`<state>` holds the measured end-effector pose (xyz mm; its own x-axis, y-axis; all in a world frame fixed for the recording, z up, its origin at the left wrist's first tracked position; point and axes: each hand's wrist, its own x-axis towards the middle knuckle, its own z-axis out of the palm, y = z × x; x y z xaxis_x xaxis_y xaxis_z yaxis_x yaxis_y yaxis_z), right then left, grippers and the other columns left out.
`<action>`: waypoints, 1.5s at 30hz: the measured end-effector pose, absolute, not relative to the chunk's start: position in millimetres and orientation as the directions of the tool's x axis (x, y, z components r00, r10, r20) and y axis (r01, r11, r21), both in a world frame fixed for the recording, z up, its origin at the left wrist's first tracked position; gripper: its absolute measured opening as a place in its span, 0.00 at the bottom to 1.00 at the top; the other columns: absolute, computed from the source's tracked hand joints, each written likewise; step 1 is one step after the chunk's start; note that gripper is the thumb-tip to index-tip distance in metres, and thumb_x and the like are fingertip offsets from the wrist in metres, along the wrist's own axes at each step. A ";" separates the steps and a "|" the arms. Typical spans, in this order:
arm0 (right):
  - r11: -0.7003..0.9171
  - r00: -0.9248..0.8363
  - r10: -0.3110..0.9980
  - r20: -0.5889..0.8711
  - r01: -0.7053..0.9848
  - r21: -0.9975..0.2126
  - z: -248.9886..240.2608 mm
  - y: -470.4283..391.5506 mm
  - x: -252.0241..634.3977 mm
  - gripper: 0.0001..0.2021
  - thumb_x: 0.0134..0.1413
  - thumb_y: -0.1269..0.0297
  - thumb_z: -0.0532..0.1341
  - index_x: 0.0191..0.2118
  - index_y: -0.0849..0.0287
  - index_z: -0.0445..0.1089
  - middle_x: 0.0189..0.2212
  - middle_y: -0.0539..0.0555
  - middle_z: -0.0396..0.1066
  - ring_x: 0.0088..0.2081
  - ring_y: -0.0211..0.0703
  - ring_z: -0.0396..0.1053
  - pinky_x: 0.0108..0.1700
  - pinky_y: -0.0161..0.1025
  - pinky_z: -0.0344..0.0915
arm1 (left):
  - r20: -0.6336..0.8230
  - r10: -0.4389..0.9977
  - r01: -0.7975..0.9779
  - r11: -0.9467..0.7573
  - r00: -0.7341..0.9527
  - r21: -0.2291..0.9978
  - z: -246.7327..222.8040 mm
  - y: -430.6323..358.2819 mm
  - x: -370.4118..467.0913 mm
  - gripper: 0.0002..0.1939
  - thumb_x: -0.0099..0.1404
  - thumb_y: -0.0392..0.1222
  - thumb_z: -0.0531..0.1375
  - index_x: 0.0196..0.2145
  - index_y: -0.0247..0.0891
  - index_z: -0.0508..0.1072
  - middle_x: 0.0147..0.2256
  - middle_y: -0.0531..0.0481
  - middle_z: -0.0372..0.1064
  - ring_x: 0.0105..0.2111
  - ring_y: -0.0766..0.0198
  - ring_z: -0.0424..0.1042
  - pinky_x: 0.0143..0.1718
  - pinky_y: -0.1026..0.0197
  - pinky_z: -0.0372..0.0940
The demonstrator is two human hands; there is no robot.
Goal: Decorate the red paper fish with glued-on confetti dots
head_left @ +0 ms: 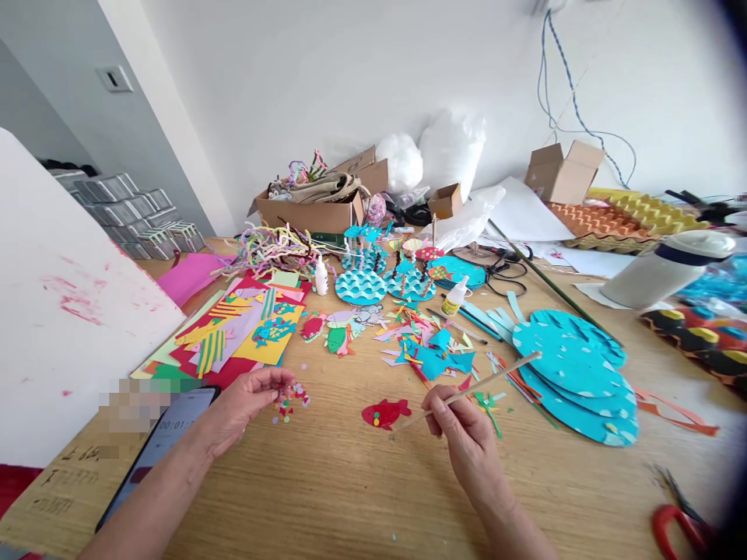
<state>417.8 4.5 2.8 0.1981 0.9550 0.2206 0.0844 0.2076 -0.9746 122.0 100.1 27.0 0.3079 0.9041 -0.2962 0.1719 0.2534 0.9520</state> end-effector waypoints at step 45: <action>0.190 0.218 0.951 0.221 0.156 -0.969 6.8 6.1 416.7 0.14 0.56 0.57 0.53 0.24 0.59 0.63 0.18 0.48 0.56 0.21 0.35 0.54 0.22 0.33 0.52 | -0.132 0.912 0.608 -0.147 0.389 0.780 27.4 109.4 116.2 0.05 0.50 0.42 0.58 0.27 0.41 0.68 0.27 0.54 0.70 0.30 0.61 0.69 0.33 0.63 0.62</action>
